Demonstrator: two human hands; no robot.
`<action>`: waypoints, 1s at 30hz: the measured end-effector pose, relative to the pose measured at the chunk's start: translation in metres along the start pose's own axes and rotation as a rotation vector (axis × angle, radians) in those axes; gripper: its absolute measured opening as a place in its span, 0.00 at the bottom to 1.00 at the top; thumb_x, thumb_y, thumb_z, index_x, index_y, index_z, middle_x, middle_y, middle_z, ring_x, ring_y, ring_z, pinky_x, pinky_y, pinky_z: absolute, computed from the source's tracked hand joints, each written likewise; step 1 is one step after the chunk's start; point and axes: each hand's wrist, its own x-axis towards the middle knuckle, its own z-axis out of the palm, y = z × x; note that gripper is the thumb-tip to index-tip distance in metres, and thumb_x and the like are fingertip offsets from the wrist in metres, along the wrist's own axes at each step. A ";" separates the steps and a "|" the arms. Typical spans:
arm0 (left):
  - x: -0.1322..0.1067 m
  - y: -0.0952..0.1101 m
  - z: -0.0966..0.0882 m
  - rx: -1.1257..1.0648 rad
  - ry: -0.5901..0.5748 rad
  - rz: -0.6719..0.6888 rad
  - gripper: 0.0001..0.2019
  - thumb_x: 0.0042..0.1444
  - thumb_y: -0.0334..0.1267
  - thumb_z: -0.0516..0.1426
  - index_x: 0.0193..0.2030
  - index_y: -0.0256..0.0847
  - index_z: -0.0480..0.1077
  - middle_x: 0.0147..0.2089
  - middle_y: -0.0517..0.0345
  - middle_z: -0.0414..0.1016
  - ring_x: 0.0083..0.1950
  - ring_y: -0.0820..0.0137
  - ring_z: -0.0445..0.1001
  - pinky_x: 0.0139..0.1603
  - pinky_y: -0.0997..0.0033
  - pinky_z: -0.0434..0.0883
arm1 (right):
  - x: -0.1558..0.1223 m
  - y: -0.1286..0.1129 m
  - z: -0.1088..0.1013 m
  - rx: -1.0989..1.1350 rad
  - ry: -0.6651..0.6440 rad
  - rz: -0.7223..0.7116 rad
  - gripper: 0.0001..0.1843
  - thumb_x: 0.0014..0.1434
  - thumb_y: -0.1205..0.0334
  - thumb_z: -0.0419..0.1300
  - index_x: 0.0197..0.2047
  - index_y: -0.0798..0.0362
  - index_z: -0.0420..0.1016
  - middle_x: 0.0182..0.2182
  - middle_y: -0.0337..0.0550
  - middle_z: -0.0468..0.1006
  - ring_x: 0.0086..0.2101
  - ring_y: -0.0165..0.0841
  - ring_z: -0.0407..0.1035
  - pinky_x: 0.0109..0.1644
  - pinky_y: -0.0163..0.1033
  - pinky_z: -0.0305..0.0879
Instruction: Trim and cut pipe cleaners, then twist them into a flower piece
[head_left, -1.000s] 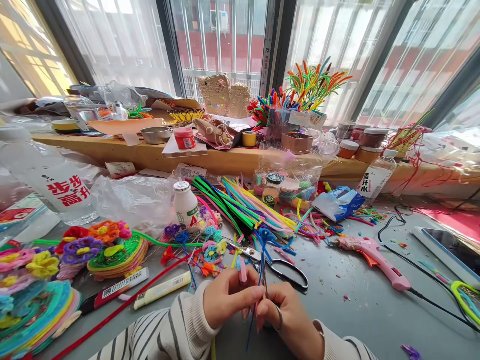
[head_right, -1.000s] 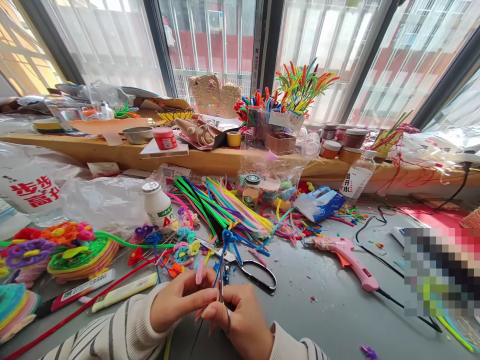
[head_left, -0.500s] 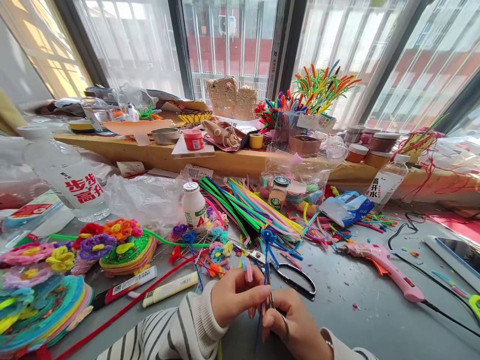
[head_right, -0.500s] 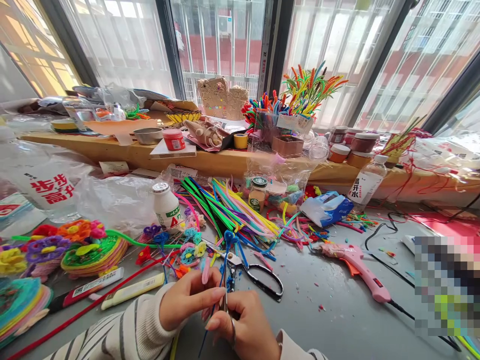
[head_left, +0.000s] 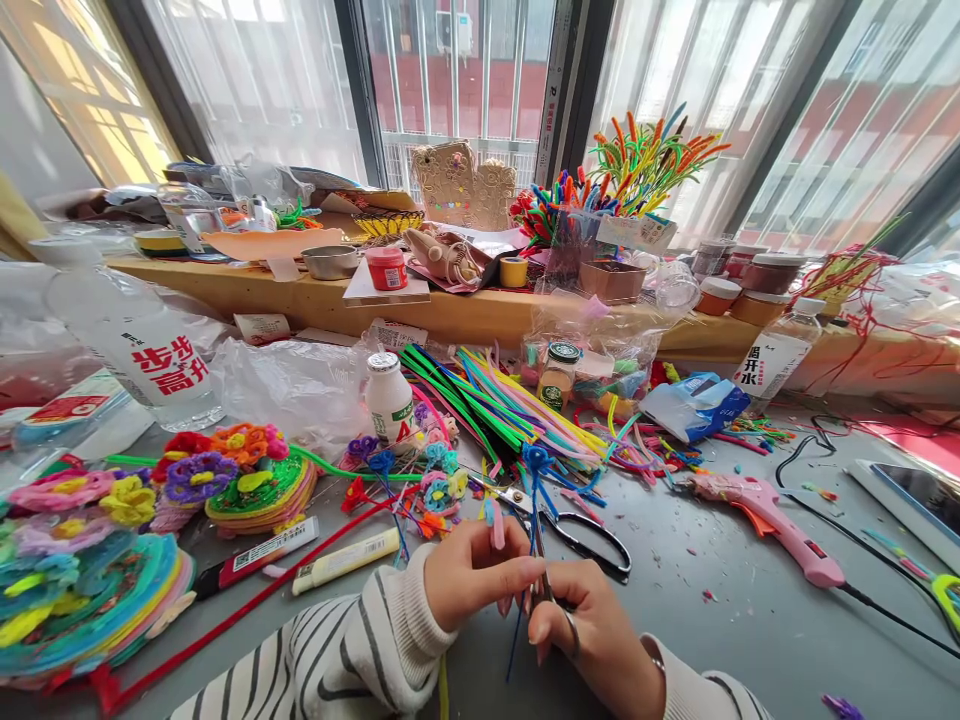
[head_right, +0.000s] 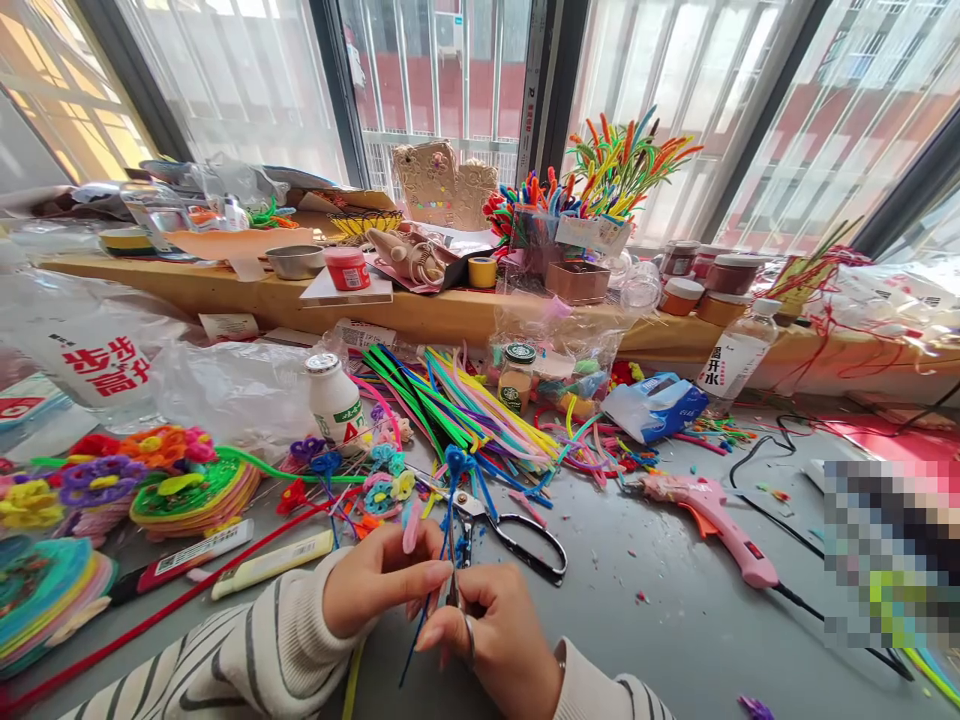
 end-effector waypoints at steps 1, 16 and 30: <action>0.000 -0.001 0.000 -0.004 0.000 0.006 0.17 0.35 0.46 0.59 0.19 0.35 0.58 0.14 0.66 0.62 0.14 0.83 0.59 0.15 0.80 0.55 | 0.000 0.000 0.000 0.001 0.002 -0.005 0.31 0.44 0.37 0.49 0.09 0.58 0.65 0.09 0.38 0.62 0.15 0.25 0.57 0.20 0.29 0.52; 0.000 -0.006 -0.002 0.006 0.034 0.057 0.16 0.34 0.44 0.61 0.18 0.35 0.58 0.13 0.67 0.60 0.15 0.83 0.58 0.15 0.80 0.54 | -0.002 -0.003 -0.003 0.029 -0.114 -0.018 0.37 0.45 0.32 0.39 0.13 0.59 0.66 0.12 0.36 0.54 0.17 0.24 0.50 0.21 0.31 0.46; -0.001 -0.005 0.000 0.026 -0.016 0.005 0.16 0.34 0.43 0.61 0.17 0.36 0.58 0.12 0.67 0.61 0.12 0.83 0.58 0.12 0.81 0.53 | -0.001 0.004 -0.009 -0.043 -0.093 -0.042 0.35 0.45 0.34 0.44 0.12 0.59 0.67 0.11 0.36 0.57 0.16 0.24 0.51 0.22 0.31 0.49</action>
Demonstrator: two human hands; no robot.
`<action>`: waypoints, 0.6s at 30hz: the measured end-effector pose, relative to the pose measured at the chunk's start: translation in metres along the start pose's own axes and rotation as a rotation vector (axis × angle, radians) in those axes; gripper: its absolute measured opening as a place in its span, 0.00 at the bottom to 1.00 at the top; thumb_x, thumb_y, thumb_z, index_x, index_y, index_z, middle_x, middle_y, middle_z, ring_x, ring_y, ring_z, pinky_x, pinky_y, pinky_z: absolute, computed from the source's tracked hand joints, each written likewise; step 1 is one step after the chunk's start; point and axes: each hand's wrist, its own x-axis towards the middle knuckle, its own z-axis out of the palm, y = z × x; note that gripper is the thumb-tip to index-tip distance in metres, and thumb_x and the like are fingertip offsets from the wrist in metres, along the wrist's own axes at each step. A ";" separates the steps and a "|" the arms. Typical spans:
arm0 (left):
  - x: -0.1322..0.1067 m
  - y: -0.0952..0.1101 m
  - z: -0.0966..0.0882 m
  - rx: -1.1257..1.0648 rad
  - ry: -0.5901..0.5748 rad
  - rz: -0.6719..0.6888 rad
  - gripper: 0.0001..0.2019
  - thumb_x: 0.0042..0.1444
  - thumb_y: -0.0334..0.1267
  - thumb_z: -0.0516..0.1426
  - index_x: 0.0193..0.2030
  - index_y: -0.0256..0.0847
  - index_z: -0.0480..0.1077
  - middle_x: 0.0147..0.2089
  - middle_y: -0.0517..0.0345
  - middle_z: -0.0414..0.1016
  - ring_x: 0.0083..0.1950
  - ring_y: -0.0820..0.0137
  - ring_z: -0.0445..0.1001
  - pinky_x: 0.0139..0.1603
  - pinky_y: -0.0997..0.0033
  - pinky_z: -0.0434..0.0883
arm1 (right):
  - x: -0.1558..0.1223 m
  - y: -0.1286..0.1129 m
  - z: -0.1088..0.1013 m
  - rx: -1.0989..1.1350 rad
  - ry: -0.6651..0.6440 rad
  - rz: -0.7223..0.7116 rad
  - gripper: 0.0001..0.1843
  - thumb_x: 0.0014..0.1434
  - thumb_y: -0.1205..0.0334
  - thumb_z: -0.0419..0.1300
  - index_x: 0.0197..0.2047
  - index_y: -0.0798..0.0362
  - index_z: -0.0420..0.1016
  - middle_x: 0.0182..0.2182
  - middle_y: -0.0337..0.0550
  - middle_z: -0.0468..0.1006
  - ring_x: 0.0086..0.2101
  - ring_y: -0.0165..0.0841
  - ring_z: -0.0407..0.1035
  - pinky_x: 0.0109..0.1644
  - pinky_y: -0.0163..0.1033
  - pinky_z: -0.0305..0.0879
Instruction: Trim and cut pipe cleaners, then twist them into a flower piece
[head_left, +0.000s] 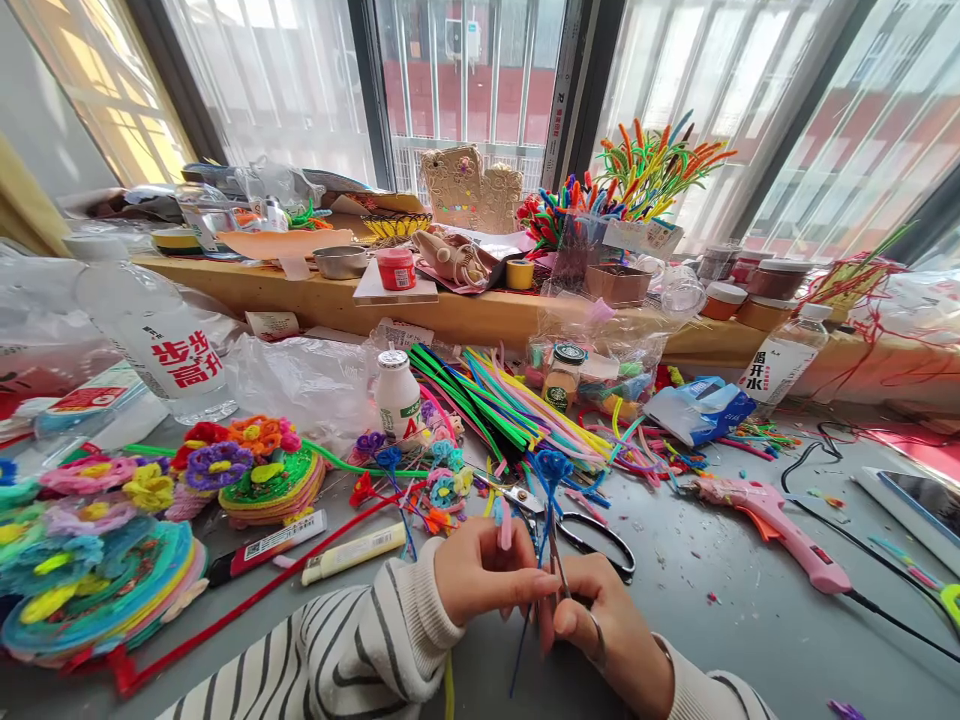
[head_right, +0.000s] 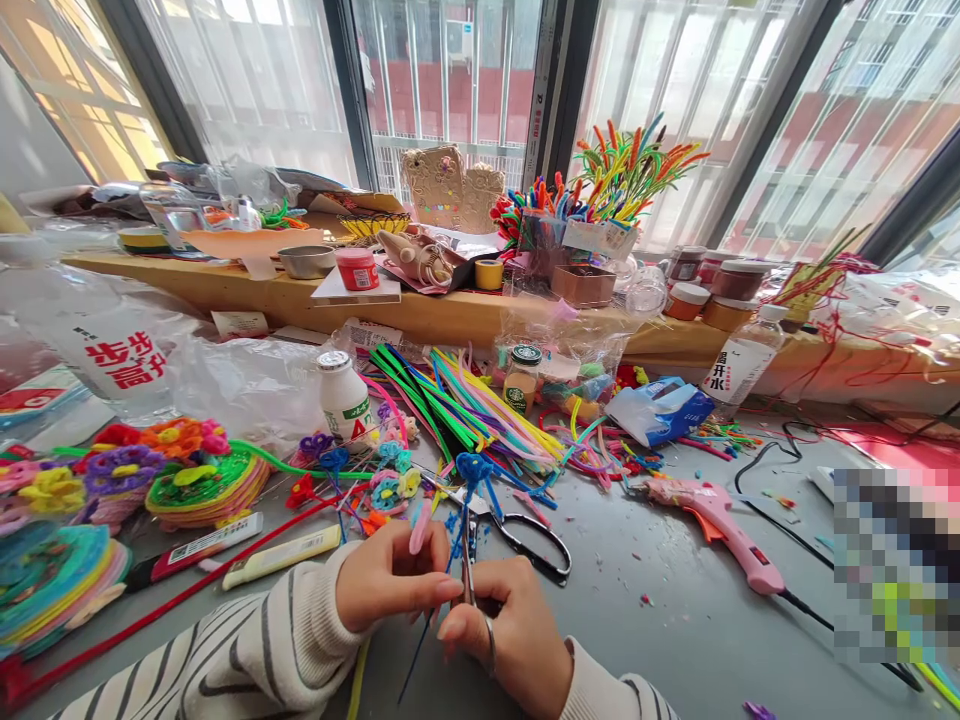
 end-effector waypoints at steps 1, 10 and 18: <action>0.000 0.000 0.000 0.001 0.003 -0.004 0.16 0.33 0.43 0.61 0.17 0.36 0.58 0.12 0.68 0.61 0.12 0.83 0.58 0.13 0.81 0.53 | 0.000 0.001 0.000 -0.011 0.020 -0.001 0.35 0.45 0.35 0.45 0.11 0.59 0.67 0.10 0.37 0.57 0.16 0.24 0.52 0.22 0.31 0.49; 0.000 0.003 0.001 -0.040 0.040 -0.029 0.17 0.30 0.45 0.62 0.19 0.35 0.59 0.13 0.67 0.62 0.12 0.84 0.58 0.13 0.82 0.55 | 0.001 -0.001 0.003 -0.025 0.096 0.017 0.33 0.44 0.37 0.49 0.06 0.59 0.62 0.08 0.39 0.61 0.15 0.24 0.57 0.19 0.29 0.51; 0.003 0.003 -0.006 -0.069 0.053 0.097 0.15 0.37 0.45 0.59 0.20 0.33 0.64 0.15 0.61 0.68 0.11 0.82 0.60 0.11 0.81 0.55 | 0.000 0.000 0.001 0.001 0.080 0.064 0.35 0.46 0.35 0.44 0.08 0.58 0.64 0.09 0.38 0.60 0.15 0.24 0.53 0.18 0.29 0.49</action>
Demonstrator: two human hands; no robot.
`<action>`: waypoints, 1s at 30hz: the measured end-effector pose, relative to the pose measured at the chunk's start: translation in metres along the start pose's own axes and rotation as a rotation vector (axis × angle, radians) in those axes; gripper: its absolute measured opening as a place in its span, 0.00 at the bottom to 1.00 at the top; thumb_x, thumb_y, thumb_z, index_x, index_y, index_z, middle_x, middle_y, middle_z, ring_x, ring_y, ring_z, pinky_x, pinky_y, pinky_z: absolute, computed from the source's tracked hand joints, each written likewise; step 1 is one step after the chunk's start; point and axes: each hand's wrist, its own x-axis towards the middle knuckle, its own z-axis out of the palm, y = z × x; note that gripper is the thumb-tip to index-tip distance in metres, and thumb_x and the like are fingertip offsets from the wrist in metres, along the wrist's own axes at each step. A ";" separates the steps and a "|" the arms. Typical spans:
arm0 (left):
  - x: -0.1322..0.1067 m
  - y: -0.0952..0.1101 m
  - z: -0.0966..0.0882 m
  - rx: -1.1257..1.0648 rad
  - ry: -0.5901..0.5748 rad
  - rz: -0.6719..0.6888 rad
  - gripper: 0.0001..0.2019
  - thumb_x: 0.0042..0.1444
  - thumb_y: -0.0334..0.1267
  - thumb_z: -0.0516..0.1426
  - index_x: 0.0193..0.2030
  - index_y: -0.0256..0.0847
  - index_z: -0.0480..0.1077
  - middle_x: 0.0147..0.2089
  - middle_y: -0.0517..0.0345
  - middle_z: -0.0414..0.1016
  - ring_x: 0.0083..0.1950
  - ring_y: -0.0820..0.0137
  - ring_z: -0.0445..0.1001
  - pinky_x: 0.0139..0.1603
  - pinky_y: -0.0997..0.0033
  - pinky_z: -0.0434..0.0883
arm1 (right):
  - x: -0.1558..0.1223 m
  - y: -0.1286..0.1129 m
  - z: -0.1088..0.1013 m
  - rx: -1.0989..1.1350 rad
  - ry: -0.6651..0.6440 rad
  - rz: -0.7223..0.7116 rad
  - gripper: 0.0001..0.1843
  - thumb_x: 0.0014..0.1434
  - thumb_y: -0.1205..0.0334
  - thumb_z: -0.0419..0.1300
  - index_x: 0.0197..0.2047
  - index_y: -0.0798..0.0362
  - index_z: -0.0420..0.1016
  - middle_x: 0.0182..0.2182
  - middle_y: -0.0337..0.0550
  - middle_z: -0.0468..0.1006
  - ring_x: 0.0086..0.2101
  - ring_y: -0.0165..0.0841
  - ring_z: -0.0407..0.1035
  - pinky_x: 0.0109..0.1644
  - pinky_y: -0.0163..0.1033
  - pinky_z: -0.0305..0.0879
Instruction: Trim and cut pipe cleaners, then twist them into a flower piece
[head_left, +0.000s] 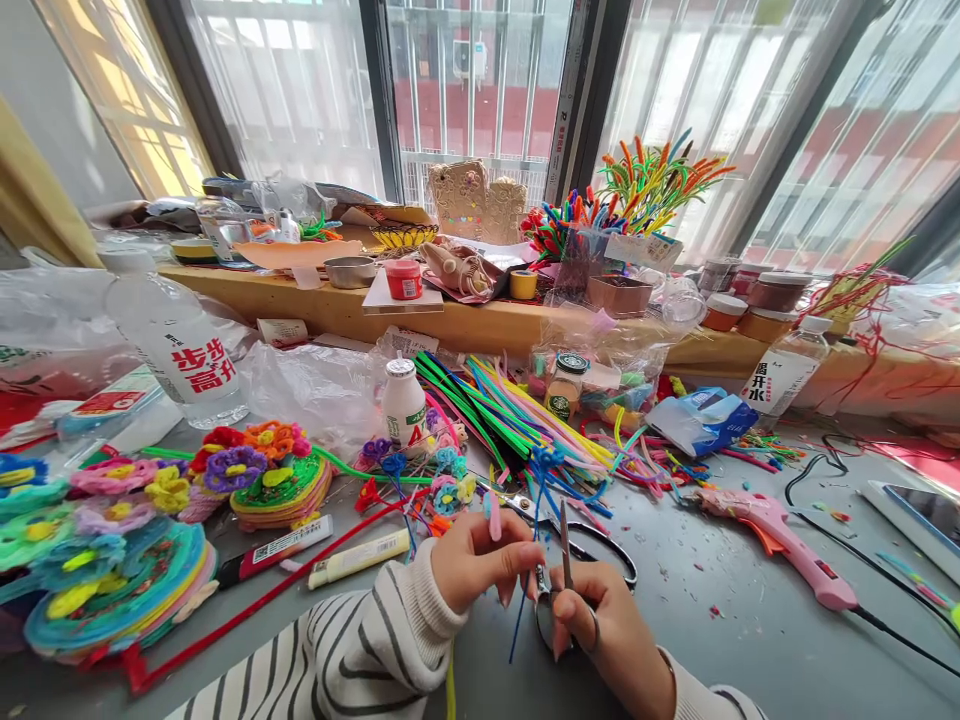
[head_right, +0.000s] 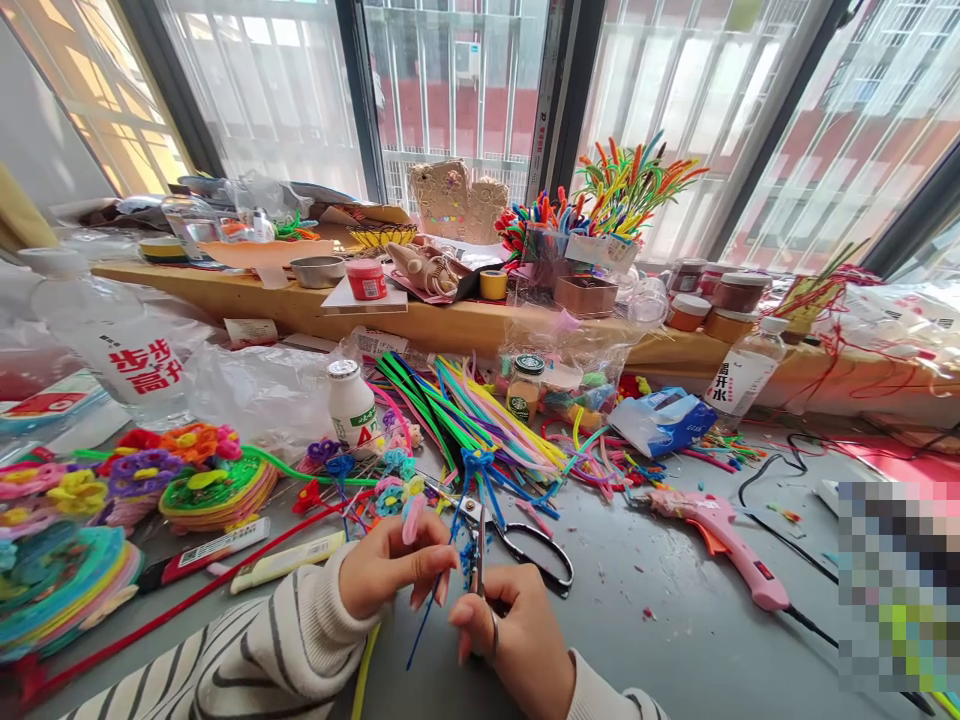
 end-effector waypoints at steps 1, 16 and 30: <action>0.000 0.001 -0.001 0.006 0.007 0.015 0.15 0.38 0.46 0.58 0.21 0.33 0.64 0.15 0.61 0.69 0.11 0.82 0.60 0.11 0.81 0.55 | 0.000 0.000 0.000 -0.005 -0.001 0.012 0.35 0.46 0.35 0.44 0.08 0.59 0.65 0.09 0.38 0.60 0.15 0.24 0.54 0.18 0.29 0.49; 0.000 0.001 -0.006 0.041 0.008 0.029 0.15 0.41 0.47 0.56 0.23 0.32 0.68 0.15 0.59 0.69 0.14 0.80 0.61 0.15 0.79 0.57 | 0.001 -0.009 -0.006 -0.004 -0.139 0.027 0.38 0.46 0.33 0.39 0.13 0.60 0.67 0.11 0.37 0.58 0.16 0.24 0.53 0.20 0.31 0.47; 0.002 -0.002 -0.006 0.047 -0.027 0.051 0.16 0.43 0.47 0.55 0.22 0.33 0.65 0.14 0.60 0.68 0.13 0.79 0.62 0.13 0.80 0.58 | 0.000 -0.007 0.001 -0.129 -0.127 -0.013 0.37 0.45 0.33 0.39 0.13 0.60 0.65 0.14 0.37 0.59 0.19 0.24 0.50 0.22 0.31 0.48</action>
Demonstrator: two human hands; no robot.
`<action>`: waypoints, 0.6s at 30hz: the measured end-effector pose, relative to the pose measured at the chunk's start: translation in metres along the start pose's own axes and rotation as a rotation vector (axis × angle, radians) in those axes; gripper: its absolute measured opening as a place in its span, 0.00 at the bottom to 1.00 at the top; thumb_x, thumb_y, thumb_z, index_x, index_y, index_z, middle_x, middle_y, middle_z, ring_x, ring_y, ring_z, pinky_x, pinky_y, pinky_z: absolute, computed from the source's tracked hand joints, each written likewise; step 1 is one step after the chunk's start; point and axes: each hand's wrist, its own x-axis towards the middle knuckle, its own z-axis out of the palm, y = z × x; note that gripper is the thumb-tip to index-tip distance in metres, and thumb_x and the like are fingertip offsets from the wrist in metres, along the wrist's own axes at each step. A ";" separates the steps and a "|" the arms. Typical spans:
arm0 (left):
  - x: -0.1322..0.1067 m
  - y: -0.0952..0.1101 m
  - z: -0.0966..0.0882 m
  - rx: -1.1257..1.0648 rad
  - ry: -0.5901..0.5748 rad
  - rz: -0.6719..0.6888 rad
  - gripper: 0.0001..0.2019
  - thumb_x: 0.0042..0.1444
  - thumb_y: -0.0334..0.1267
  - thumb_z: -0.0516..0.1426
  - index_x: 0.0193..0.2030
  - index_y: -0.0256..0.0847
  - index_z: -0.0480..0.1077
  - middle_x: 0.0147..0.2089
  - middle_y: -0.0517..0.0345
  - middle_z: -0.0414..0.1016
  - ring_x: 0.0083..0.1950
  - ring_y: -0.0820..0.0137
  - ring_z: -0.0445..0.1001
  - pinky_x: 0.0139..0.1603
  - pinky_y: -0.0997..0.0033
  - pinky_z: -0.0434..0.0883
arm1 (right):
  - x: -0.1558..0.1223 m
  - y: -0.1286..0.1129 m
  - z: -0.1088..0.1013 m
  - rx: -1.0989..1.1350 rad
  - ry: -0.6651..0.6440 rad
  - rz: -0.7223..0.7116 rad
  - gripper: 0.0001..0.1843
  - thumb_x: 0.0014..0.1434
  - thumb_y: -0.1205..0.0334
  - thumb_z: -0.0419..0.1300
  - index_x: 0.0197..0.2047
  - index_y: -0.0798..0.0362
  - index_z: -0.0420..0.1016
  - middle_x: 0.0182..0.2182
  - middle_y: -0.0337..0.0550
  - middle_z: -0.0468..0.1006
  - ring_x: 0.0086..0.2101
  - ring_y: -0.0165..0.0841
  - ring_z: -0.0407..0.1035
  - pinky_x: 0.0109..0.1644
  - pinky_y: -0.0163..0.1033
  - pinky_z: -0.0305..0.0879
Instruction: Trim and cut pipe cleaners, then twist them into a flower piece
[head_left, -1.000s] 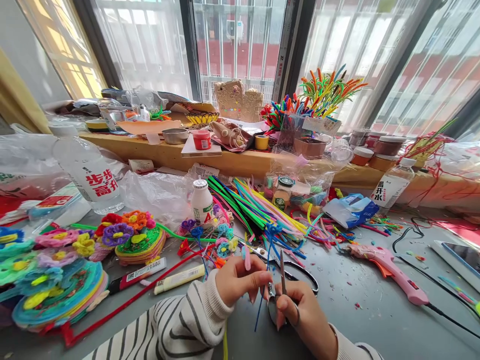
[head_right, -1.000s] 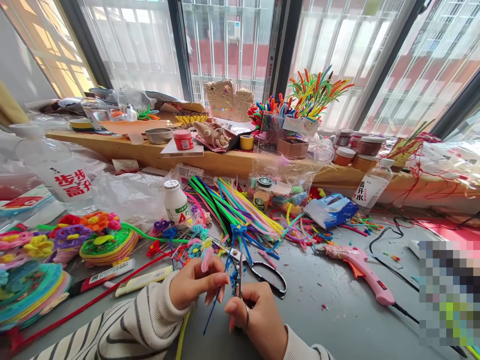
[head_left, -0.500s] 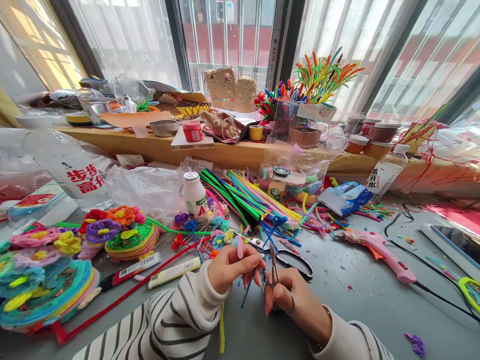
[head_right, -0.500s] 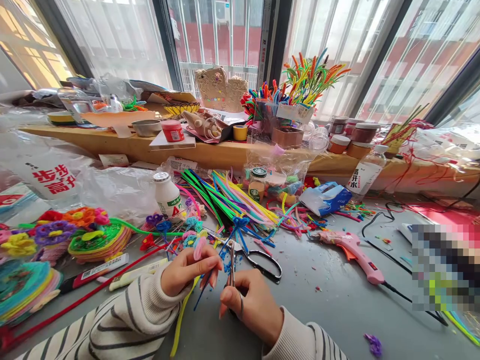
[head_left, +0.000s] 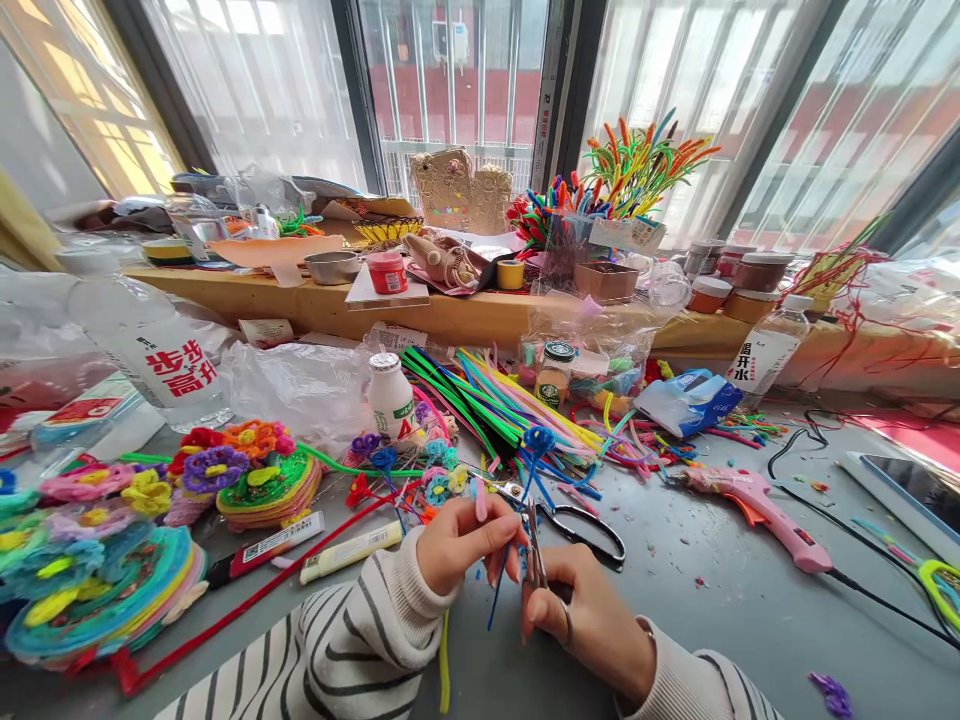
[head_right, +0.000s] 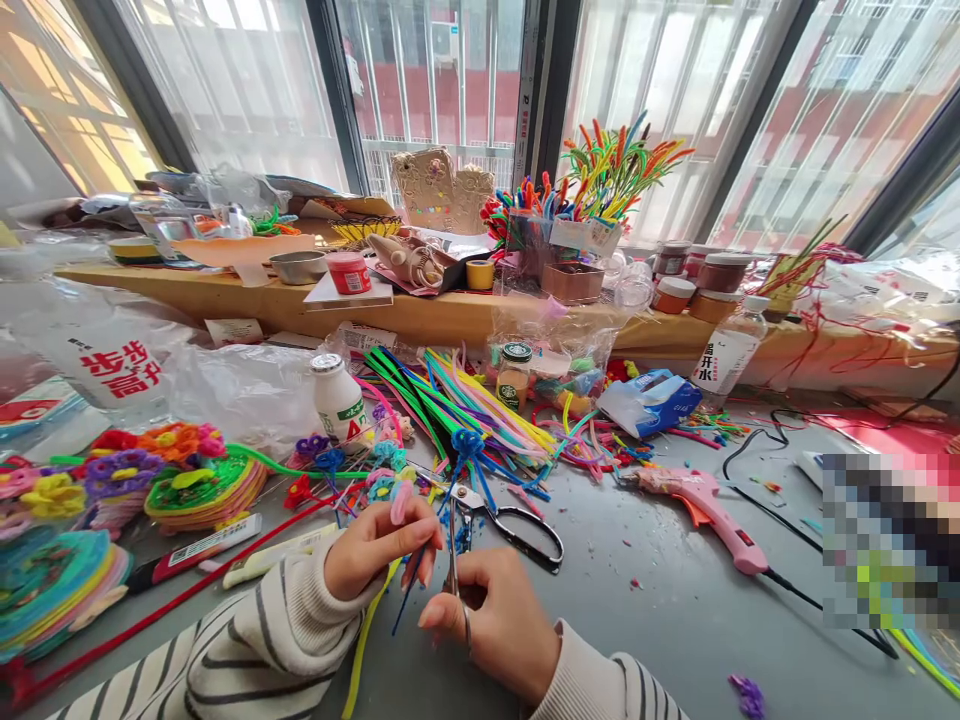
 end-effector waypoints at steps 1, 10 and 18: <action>0.000 0.000 0.000 -0.006 -0.009 -0.011 0.16 0.43 0.47 0.55 0.22 0.33 0.65 0.14 0.60 0.68 0.13 0.79 0.62 0.13 0.80 0.58 | 0.000 -0.001 0.000 -0.011 0.003 0.004 0.37 0.44 0.32 0.39 0.13 0.59 0.63 0.14 0.37 0.58 0.19 0.24 0.49 0.22 0.31 0.48; -0.003 0.003 0.004 -0.027 -0.040 -0.071 0.16 0.42 0.47 0.55 0.21 0.33 0.63 0.13 0.61 0.67 0.12 0.80 0.61 0.12 0.81 0.58 | 0.002 -0.002 0.003 -0.067 0.061 0.021 0.36 0.40 0.30 0.41 0.15 0.58 0.62 0.14 0.35 0.54 0.18 0.24 0.46 0.20 0.31 0.44; -0.003 0.004 0.006 -0.025 -0.034 -0.108 0.14 0.41 0.44 0.57 0.19 0.34 0.63 0.14 0.61 0.68 0.12 0.80 0.62 0.13 0.80 0.57 | 0.004 0.002 0.004 -0.070 0.093 0.009 0.34 0.41 0.32 0.43 0.13 0.57 0.65 0.11 0.36 0.58 0.17 0.24 0.49 0.21 0.31 0.48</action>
